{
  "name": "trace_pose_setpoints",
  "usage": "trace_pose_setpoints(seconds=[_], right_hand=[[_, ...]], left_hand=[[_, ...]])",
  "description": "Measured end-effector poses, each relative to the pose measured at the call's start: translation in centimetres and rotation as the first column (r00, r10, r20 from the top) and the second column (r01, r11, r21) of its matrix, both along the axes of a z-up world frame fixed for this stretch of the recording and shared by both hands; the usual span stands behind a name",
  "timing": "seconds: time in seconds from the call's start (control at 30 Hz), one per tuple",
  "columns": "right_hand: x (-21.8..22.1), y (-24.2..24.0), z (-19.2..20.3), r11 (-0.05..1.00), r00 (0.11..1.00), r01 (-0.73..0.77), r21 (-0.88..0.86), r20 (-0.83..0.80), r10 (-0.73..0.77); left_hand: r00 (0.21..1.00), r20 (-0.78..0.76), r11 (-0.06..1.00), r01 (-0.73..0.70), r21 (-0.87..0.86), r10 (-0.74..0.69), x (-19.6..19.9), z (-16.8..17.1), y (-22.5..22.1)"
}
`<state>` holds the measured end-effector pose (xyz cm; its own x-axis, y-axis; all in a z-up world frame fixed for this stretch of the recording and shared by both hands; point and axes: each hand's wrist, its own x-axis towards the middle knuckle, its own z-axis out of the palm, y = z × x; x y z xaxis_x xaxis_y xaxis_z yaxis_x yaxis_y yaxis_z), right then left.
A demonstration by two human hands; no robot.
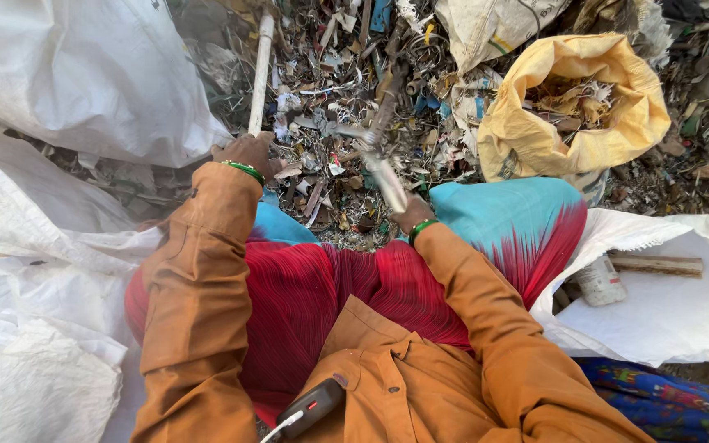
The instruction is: The person sits on the ground and sorts through a large pile of debris, picking out pieces of plastic piping, metal parts, and other recyclables to put into separate bags.
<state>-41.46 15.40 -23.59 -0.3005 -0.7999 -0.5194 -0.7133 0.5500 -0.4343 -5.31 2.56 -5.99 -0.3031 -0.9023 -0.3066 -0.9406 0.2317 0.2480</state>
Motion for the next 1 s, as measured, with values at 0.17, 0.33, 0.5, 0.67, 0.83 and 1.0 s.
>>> trace_pose_setpoints(seconds=[0.17,0.33,0.5,0.67,0.83,1.0], right_hand=[[1.3,-0.9,-0.9,0.968,0.997,-0.031,-0.249,-0.075,0.012],[-0.8,-5.5,-5.8,0.967,0.993,-0.025,-0.255,-0.122,-0.006],[3.1,-4.1,-1.6,0.999,0.993,-0.032,-0.038,0.109,0.036],[7.5,-1.0,6.4,0.997,0.930,-0.059,-0.050,0.360,0.073],[12.3,-0.5,13.2,0.992,0.528,0.077,-0.099,0.848,0.044],[10.8,-6.4,11.3,0.987,0.438,0.091,-0.130,0.896,0.078]], left_hand=[[0.996,0.085,1.000,-0.031,-0.004,0.032,-0.5,-1.8,0.0],[0.997,0.061,0.995,-0.059,0.077,0.054,-0.2,-2.0,0.2],[0.994,0.100,0.995,-0.054,0.086,0.045,-1.2,-2.7,-0.3],[0.996,0.080,0.999,0.027,0.040,-0.030,-2.4,-3.1,-0.2],[0.941,-0.141,0.879,0.223,-0.422,-0.307,-6.1,-5.6,0.8],[0.982,-0.088,0.964,0.143,-0.225,-0.166,-6.3,-5.6,-0.5]])
